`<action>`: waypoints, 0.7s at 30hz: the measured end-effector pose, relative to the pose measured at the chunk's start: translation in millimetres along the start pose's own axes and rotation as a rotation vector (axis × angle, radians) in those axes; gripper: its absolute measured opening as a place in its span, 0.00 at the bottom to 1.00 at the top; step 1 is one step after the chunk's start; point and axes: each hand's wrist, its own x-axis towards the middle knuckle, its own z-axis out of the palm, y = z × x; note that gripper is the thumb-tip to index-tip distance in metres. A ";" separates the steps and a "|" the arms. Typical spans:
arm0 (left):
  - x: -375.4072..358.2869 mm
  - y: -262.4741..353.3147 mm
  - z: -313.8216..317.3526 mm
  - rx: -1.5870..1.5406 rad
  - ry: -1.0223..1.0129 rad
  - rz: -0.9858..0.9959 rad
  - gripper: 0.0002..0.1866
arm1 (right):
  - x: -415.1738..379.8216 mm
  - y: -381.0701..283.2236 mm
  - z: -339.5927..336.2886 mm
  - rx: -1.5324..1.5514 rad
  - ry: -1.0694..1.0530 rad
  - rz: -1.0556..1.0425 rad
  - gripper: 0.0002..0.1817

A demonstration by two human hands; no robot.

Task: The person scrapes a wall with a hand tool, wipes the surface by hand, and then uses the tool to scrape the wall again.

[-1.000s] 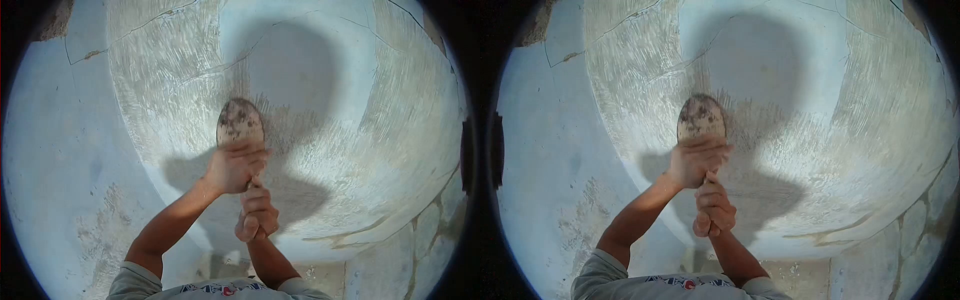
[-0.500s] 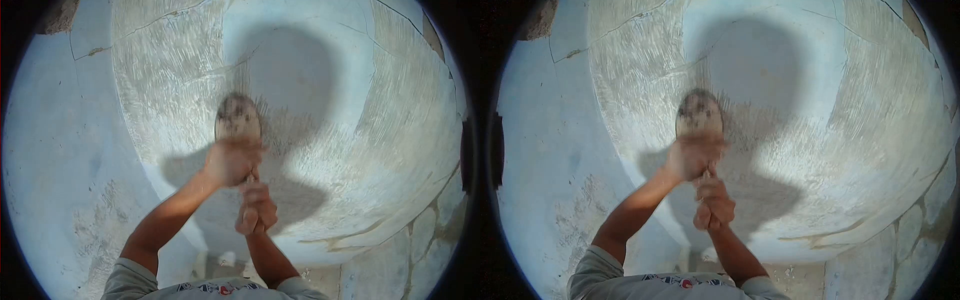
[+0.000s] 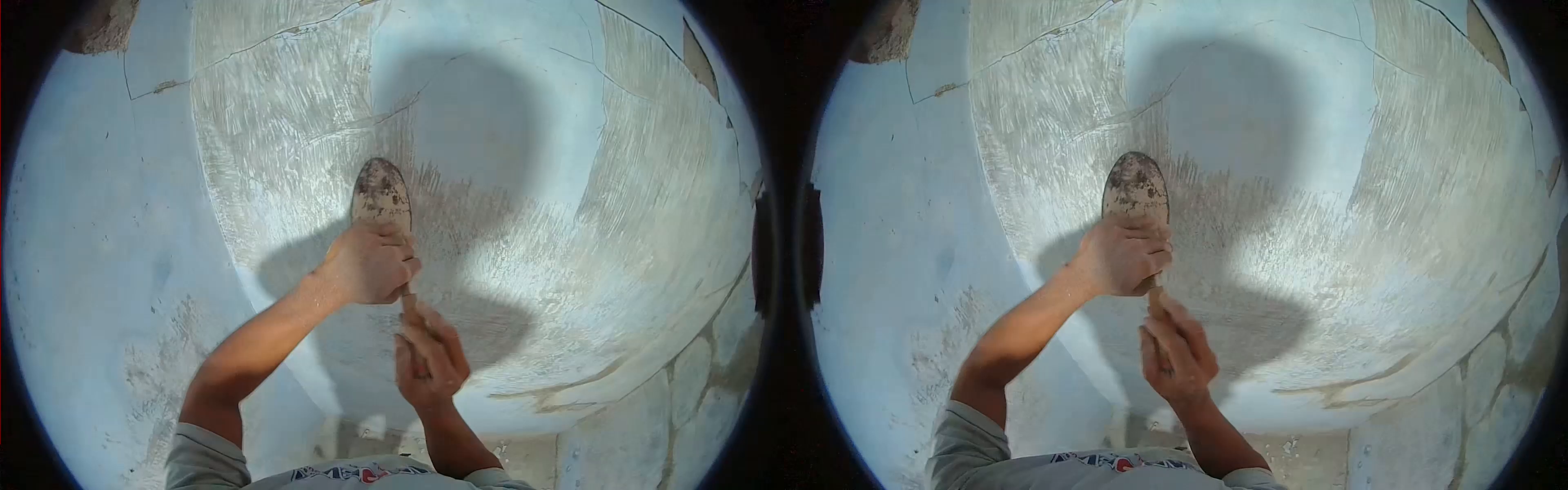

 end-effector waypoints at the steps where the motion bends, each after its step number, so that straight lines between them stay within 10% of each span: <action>1: 7.9 -0.6 -17.2 0.040 -0.044 0.052 0.07 | 9.1 -2.6 -6.8 -0.031 0.005 0.022 0.12; 7: 24.1 -11.8 -9.5 0.027 0.658 0.090 0.10 | 34.1 -4.4 -38.2 -0.020 -0.106 0.497 0.20; 11: 15.1 -0.9 54.4 -0.129 0.553 0.051 0.25 | -19.8 32.8 -10.6 0.475 -0.150 0.778 0.22; 21: 52.1 -31.9 30.6 -0.041 0.630 0.196 0.20 | -3.5 56.2 34.6 0.305 0.040 0.406 0.23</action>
